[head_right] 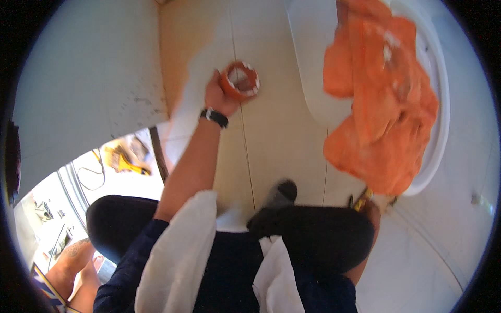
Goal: The person kneels on the floor and applies sealant around the base of a toilet using a caulking gun. They then wipe the sealant with a cloth and inspect the application.
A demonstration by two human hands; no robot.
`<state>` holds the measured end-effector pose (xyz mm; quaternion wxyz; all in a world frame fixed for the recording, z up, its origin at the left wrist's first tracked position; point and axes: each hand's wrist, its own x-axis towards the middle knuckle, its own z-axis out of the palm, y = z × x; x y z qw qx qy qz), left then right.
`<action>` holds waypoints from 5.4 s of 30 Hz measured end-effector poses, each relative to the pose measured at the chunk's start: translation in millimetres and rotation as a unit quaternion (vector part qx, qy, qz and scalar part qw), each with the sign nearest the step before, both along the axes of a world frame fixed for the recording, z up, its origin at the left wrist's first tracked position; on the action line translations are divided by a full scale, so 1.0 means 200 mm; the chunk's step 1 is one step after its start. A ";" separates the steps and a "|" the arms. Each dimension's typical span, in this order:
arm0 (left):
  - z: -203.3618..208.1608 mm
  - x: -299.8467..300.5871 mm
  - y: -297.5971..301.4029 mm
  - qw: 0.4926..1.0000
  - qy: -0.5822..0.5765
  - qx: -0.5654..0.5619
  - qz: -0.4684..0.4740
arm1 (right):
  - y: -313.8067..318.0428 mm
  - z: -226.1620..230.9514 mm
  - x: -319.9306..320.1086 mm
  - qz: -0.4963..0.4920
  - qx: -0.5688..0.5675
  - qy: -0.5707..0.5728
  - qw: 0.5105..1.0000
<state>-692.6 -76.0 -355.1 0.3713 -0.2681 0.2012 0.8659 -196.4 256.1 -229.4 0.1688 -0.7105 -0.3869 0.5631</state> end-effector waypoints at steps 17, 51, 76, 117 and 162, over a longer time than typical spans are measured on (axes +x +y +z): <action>0.04 -0.22 0.05 0.971 0.004 -0.130 -0.199 | -0.03 -0.37 0.21 0.046 -0.206 -0.246 0.946; 0.84 -0.54 0.10 0.750 0.408 -0.520 0.029 | -0.16 -0.88 0.55 -0.265 -0.087 -0.032 0.960; 1.40 0.37 0.34 0.966 -0.098 -0.218 -0.096 | -0.35 1.01 0.07 -0.275 -0.079 0.362 0.887; 1.86 -0.02 0.47 0.873 0.019 -0.185 -0.450 | -0.24 2.43 -0.80 0.071 -0.120 -0.138 0.981; 2.12 0.59 0.31 0.508 0.352 -0.682 -0.391 | 1.53 3.01 -0.96 0.522 0.190 -0.124 0.822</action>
